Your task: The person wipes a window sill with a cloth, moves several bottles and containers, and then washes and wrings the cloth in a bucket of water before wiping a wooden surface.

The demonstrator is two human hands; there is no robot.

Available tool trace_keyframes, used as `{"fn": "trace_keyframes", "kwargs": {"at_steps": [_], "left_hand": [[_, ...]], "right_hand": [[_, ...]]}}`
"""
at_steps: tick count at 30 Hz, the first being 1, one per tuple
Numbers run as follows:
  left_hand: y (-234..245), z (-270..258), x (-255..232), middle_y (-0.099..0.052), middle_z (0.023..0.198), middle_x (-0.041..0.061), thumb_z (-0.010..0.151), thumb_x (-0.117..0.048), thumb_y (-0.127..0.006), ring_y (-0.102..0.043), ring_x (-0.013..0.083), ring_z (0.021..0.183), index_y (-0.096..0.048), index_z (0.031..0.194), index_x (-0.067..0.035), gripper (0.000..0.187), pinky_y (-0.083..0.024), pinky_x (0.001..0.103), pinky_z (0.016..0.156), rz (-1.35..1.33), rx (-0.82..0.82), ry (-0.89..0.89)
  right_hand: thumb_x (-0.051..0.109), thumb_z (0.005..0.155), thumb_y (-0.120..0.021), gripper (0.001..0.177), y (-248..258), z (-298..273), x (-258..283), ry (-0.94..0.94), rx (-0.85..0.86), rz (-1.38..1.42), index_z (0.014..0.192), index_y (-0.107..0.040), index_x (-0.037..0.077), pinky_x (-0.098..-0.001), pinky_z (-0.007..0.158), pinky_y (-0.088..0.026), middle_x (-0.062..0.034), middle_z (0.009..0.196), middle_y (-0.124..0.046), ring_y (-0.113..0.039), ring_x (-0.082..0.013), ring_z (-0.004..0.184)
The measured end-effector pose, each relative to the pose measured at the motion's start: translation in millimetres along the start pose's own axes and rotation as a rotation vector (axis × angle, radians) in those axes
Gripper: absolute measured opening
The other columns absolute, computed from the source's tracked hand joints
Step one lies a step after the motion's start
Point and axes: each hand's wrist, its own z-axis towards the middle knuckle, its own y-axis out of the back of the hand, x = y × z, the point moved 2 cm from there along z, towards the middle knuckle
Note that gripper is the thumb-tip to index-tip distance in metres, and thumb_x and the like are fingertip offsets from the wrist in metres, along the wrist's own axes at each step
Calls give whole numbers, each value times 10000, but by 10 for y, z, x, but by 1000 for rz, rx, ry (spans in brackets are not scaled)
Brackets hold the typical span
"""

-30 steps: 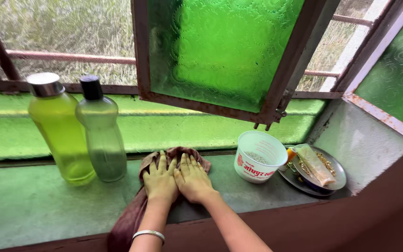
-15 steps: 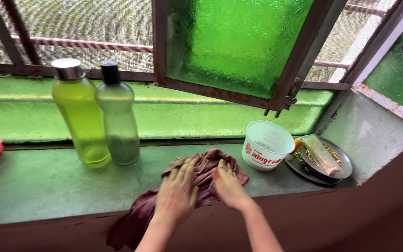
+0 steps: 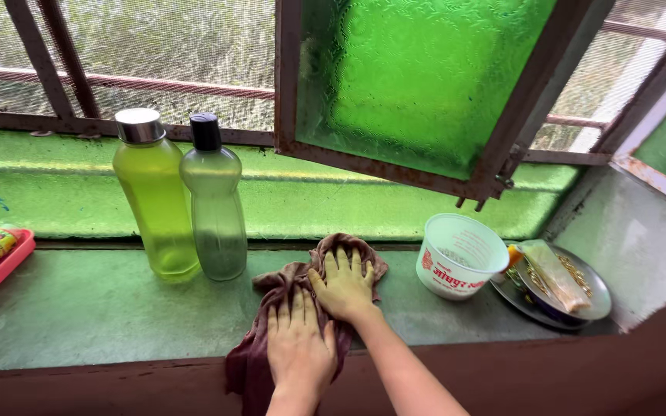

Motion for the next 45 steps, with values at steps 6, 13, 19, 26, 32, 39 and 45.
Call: {"fn": "trace_keyframes", "kwargs": {"at_steps": [6, 13, 19, 26, 32, 39, 45], "left_hand": [[55, 376, 45, -278, 1630, 135, 893, -507, -469, -192, 343, 1486, -302, 1550, -32, 828, -79, 542, 1202, 107, 227, -71], [-43, 719, 228, -227, 1670, 76, 968, -578, -394, -148, 283, 1536, -300, 1571, -93, 779, -78, 497, 1226, 114, 363, -258], [-132, 641, 188, -279, 1642, 35, 999, -517, -355, -233, 250, 1510, -339, 1546, -131, 669, -112, 494, 1226, 127, 298, -239], [-321, 342, 139, -312, 1631, 74, 999, -418, -349, -256, 251, 1498, -353, 1538, -84, 634, -129, 462, 1227, 153, 153, -166], [-301, 468, 174, -284, 1633, 67, 1008, -426, -325, -195, 238, 1513, -329, 1547, -83, 638, -93, 468, 1229, 158, 250, -86], [-254, 796, 201, -332, 1610, 43, 995, -549, -332, -242, 257, 1498, -393, 1510, -109, 681, -122, 510, 1210, 142, 229, -182], [-316, 611, 244, -369, 1601, 60, 990, -444, -359, -290, 263, 1479, -427, 1500, -108, 615, -161, 478, 1203, 141, 137, -173]], "right_hand": [[512, 1010, -379, 671, -245, 70, -168, 100, -262, 6, 1540, -377, 101, -639, 1199, -121, -165, 1640, -283, -201, -432, 1523], [500, 1002, -440, 713, -45, -662, -335, -99, -148, -159, 1525, -320, 29, -668, 1142, -180, -285, 1599, -240, -188, -529, 1462], [490, 1008, -421, 658, 144, -1024, -471, -27, -12, -101, 1578, -287, 190, -695, 1160, -151, -206, 1635, -218, -145, -530, 1485], [527, 997, -370, 675, 14, 11, -482, 140, 105, -36, 1603, -216, 272, -657, 1192, 1, -109, 1702, -79, -15, -445, 1541], [389, 1022, -395, 626, -140, -127, -541, 385, -1, -65, 1598, -274, 177, -622, 1215, -71, -125, 1696, -175, -104, -417, 1553], [371, 1004, -459, 681, -12, -1214, -571, 331, -82, 74, 1594, -248, 104, -618, 1172, -81, -161, 1674, -189, -116, -437, 1524], [458, 1032, -348, 619, 59, -535, -506, 212, 95, -13, 1608, -240, 259, -629, 1199, -34, -107, 1696, -129, -46, -418, 1545]]}}
